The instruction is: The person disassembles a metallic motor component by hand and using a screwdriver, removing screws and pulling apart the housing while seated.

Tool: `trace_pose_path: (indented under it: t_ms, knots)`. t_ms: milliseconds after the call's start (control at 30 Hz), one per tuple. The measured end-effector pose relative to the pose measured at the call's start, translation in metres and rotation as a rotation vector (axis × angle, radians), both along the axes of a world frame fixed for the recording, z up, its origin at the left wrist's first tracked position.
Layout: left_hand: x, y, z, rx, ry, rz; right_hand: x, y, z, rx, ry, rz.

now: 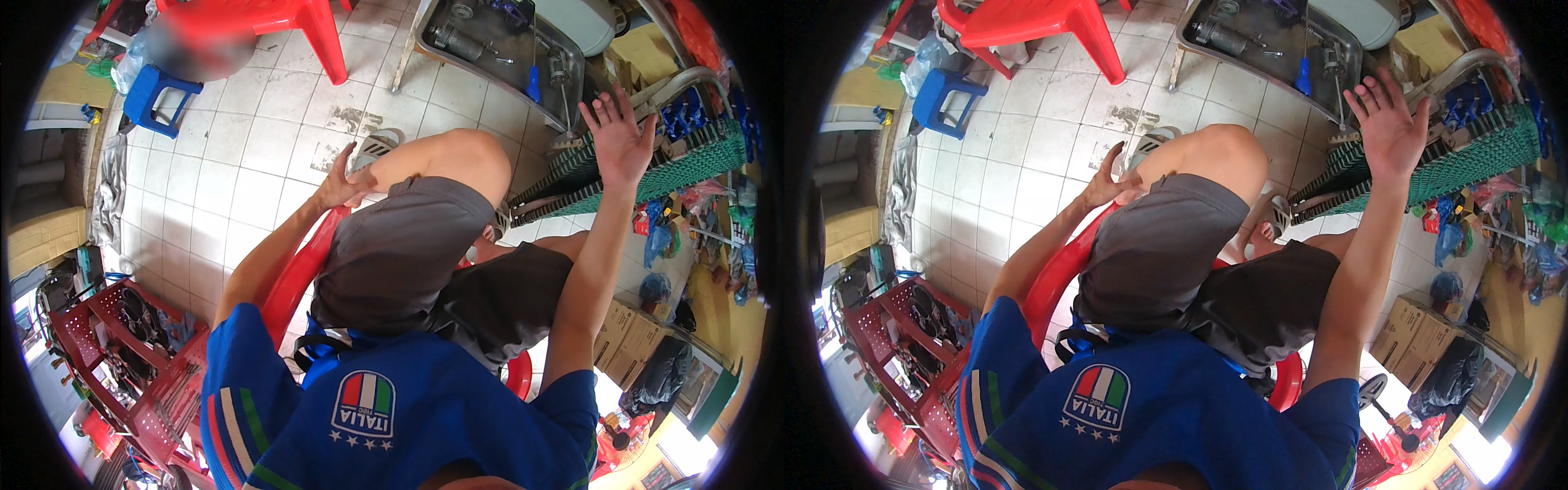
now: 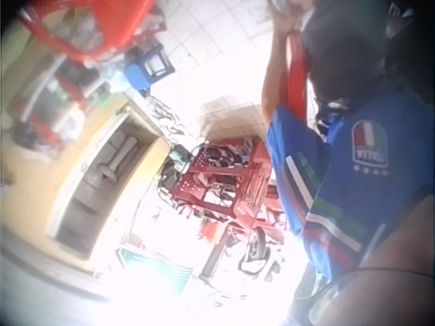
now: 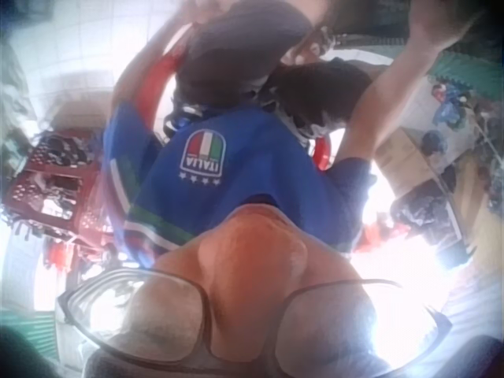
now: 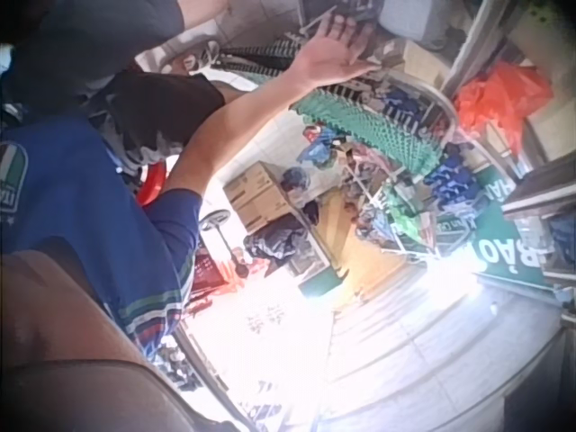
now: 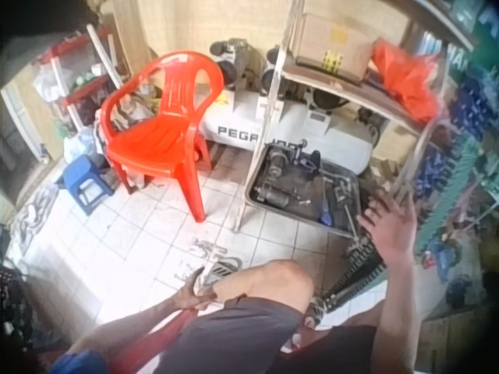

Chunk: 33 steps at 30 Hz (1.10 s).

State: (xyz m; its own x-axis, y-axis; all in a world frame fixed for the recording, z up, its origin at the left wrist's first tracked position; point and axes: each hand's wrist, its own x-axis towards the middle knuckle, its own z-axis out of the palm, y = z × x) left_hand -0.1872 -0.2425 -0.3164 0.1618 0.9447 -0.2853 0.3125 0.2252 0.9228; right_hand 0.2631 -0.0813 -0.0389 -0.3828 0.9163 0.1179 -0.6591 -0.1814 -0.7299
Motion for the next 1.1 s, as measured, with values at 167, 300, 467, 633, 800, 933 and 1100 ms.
trace_pose_path:
  t_ms: [167,300,467,633,800,933,1100]
  knots:
    - [0.016,0.005,0.036,-0.127,-0.107,0.043,0.001,0.002,-0.002,0.005,0.005,0.009]
    - [-0.002,-0.006,-0.004,-0.038,0.113,-0.014,-0.003,0.001,0.002,0.014,0.031,0.045]
    - [-0.001,0.002,-0.004,-0.028,-0.003,-0.030,0.005,0.000,-0.001,0.006,0.015,0.006]
    - [0.017,0.012,0.019,-0.096,-0.095,0.003,0.003,0.000,0.001,-0.016,0.010,-0.012]
    - [-0.007,0.010,-0.017,0.017,0.073,-0.058,0.002,0.000,0.002,-0.007,0.009,-0.009]
    - [0.009,0.015,0.014,0.046,-0.038,-0.060,0.006,-0.004,0.003,-0.005,-0.004,-0.040]
    - [0.012,0.011,0.013,-0.042,-0.023,0.001,0.005,-0.002,0.002,-0.009,0.027,-0.009]
